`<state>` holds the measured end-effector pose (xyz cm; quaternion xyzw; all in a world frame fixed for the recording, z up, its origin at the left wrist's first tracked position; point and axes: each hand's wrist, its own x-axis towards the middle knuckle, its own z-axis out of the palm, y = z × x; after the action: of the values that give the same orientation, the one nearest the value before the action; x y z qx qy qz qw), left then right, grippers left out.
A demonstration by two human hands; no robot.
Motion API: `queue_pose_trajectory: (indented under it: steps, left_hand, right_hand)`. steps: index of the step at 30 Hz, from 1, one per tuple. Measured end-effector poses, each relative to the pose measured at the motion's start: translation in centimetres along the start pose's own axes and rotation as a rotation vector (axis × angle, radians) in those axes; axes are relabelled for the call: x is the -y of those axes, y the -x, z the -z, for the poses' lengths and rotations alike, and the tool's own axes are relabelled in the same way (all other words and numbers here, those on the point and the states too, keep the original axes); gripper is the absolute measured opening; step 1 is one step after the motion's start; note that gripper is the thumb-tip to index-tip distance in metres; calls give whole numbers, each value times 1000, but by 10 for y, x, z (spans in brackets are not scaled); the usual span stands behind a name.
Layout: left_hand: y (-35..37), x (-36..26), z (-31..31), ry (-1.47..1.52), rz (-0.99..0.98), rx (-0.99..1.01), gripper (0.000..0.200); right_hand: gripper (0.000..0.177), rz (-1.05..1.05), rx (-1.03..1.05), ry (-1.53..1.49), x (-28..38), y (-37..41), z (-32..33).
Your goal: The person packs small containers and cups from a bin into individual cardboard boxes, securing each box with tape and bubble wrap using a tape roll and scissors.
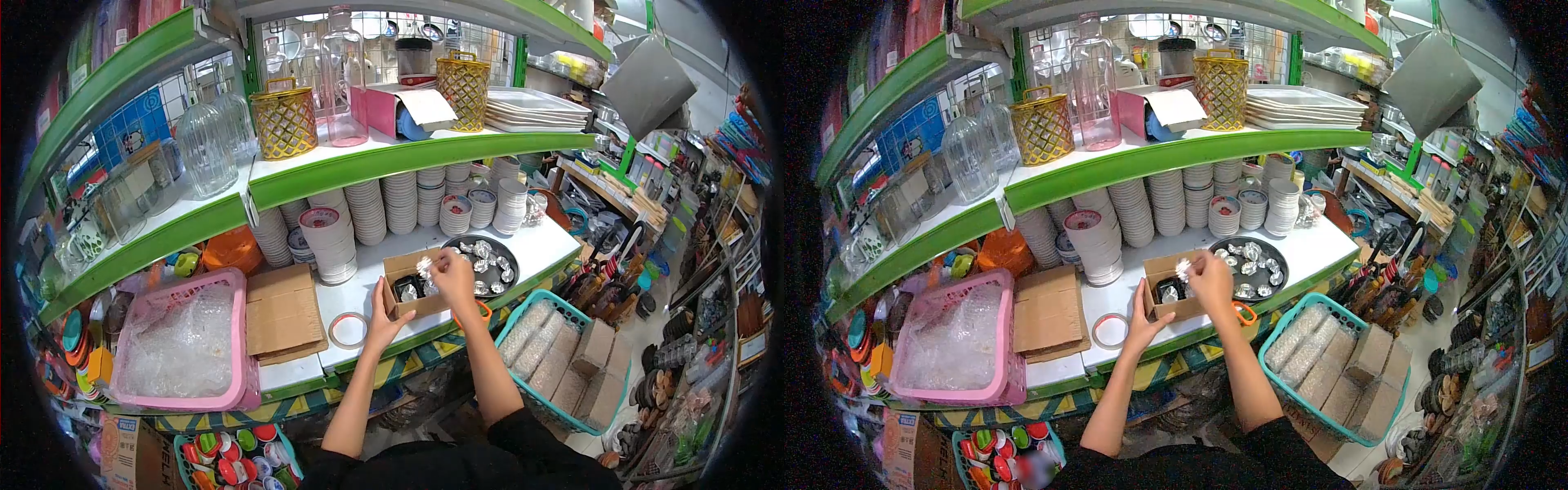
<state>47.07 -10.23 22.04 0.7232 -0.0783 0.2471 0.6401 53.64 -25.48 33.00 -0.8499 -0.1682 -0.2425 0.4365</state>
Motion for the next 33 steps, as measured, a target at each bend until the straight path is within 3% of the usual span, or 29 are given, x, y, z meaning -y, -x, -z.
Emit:
queue_pose_trajectory:
  steps: [2, 5, 15, 17, 21, 23, 24, 26, 27, 28, 30, 31, 33]
  left_hand:
    - [1, 0, 0, -18, 6, -2, 106]
    - [1, -5, 0, -10, 16, -2, 107]
    - [1, 4, 1, -30, 15, -20, 106]
    - [1, 3, 1, -72, -10, -25, 107]
    - [1, 3, 1, -96, -35, -42, 110]
    - [2, 3, 1, -141, -57, -54, 110]
    - [1, 3, 1, -186, -79, -66, 111]
    - [3, 2, 0, -187, -57, -89, 111]
    - [4, 3, -1, -187, -35, -113, 112]
    - [5, 4, -2, -186, -36, -114, 112]
    - [5, 4, -2, -67, 15, -119, 106]
    - [4, 4, -2, -68, 14, -122, 106]
    - [2, 2, -1, 314, 87, -173, 89]
  right_hand:
    - [20, 55, 123, 49, 8, 9, -4]
    - [15, 88, 64, 199, -8, 18, -36]
    - [9, 96, 112, 300, -4, 27, -38]
    - [8, 58, 41, 153, -5, 26, -35]
    - [21, 45, -112, 260, -9, 23, -9]
    - [44, 46, -466, 295, -17, 26, -3]
    - [44, 46, -467, 294, -23, 25, -2]
    - [65, -72, -534, -209, -39, 22, -8]
    - [68, -197, -457, -453, -44, 23, -11]
    - [68, -195, -456, -454, -48, 23, -14]
    - [64, -330, -336, -937, -55, 24, -18]
    - [60, -357, -331, -939, -56, 25, -21]
    - [56, -414, -294, -971, -58, 25, -22]
